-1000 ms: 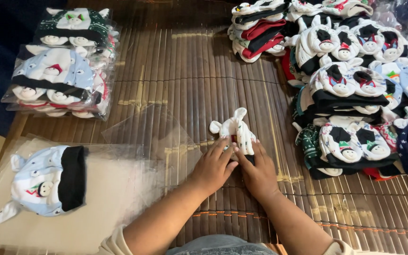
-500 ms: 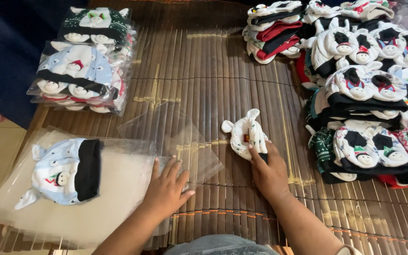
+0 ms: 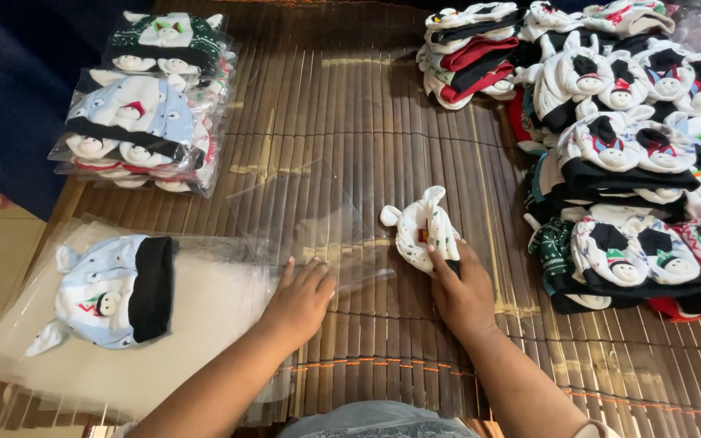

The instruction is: Folding baby hats and placing them into individual plastic bags for packaging.

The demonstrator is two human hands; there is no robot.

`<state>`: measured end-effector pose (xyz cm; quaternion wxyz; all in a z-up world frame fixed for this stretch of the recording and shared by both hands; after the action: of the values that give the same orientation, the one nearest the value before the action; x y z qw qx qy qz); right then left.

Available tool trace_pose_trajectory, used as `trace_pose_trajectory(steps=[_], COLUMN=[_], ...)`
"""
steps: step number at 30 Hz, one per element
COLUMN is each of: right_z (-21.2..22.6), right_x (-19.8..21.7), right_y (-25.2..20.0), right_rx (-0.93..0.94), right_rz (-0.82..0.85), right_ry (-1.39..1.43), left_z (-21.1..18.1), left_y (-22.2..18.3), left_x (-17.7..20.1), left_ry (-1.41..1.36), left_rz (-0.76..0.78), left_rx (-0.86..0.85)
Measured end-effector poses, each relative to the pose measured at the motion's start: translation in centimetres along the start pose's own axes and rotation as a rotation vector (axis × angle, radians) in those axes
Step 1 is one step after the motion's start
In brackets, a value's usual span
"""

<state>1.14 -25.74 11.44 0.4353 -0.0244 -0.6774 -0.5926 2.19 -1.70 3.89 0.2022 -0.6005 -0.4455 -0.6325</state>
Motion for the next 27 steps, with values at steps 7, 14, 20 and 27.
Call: trace_pose_trajectory(steps=[7, 14, 20, 27], right_z=[-0.3, -0.8, -2.8, -3.1], right_x=[-0.1, -0.1, -1.1, -1.2], right_y=[-0.3, -0.5, -2.3, -2.4], right_rx=[-0.015, -0.064, -0.173, -0.194], right_rz=[0.002, 0.007, 0.039, -0.021], right_ry=[-0.005, -0.005, -0.047, -0.058], left_z=[0.3, 3.3, 4.4, 3.4], left_y=[2.7, 4.9, 4.4, 5.1], left_x=[-0.8, -2.3, -3.6, -0.3], left_ry=[0.034, -0.294, -0.287, -0.354], left_rz=[-0.088, -0.149, -0.225, -0.324], left_rx=[-0.095, 0.003, -0.045, -0.039])
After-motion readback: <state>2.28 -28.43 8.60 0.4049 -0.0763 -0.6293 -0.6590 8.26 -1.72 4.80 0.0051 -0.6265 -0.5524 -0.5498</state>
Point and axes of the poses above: each hand's wrist, its own y-axis towards the middle knuckle, its own x-axis out of the back of the hand, z = x × y, the point moved 9 cm from there along y, towards the middle knuckle, and after that the axes turned 3 degrees about -y, right-handed, at the moved point
